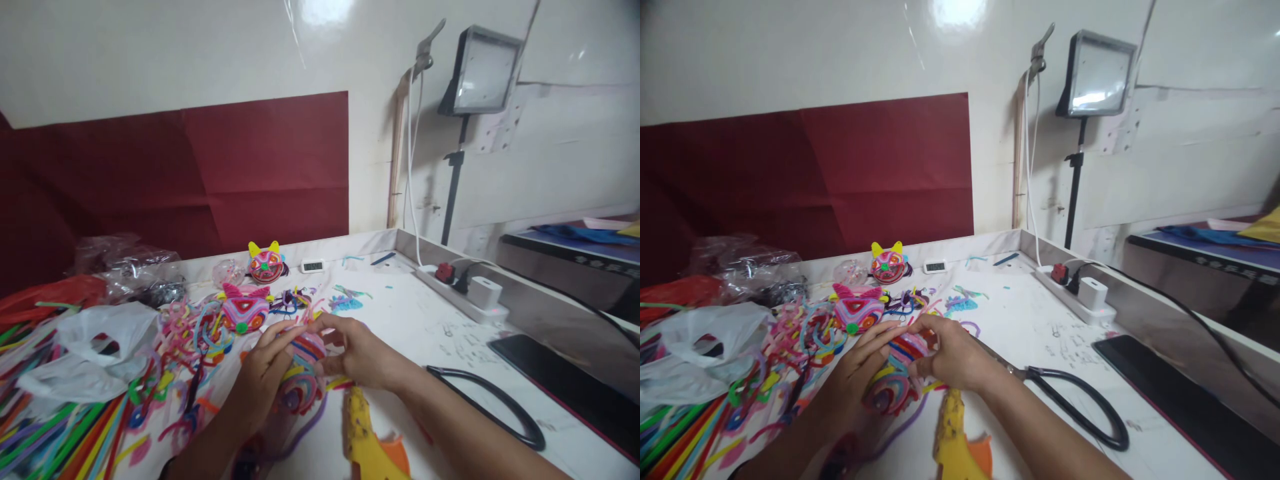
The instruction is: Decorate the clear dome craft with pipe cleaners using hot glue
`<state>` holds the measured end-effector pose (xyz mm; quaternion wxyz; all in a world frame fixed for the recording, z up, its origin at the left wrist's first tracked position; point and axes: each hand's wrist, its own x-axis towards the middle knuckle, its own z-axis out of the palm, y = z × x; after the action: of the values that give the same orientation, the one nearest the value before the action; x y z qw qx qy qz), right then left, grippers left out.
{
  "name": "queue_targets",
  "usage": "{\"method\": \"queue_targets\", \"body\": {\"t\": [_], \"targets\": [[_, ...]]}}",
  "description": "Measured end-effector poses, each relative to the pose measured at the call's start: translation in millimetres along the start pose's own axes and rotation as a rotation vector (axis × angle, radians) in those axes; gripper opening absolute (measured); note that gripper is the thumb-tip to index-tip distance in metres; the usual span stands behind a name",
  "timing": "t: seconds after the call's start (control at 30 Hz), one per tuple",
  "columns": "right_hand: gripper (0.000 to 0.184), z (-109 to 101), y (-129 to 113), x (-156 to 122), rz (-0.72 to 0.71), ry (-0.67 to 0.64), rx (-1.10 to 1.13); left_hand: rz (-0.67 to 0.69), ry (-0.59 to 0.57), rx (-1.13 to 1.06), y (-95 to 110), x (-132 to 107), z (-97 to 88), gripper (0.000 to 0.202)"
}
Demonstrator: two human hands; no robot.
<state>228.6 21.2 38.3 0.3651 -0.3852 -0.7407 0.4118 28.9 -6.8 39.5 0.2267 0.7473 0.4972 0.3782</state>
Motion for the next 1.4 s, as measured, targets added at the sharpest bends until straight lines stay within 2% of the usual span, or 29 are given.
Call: {"method": "queue_targets", "body": {"t": [0.47,0.83,1.1,1.4], "targets": [[0.041,3.7,-3.3,0.1,0.011,0.029,-0.032,0.003,0.002,0.05,0.8,0.0,-0.8,0.04],[0.043,-0.1,0.6,0.8,-0.009,0.003,-0.011,0.114,0.016,0.077,3.1,1.2,-4.4,0.036],[0.042,-0.1,-0.2,0.4,-0.003,-0.005,-0.004,0.047,-0.012,0.05,3.2,0.1,-2.9,0.039],[0.044,2.0,-2.4,0.1,0.014,0.01,-0.021,0.042,0.001,0.015,2.5,-0.9,-1.2,0.039]]}}
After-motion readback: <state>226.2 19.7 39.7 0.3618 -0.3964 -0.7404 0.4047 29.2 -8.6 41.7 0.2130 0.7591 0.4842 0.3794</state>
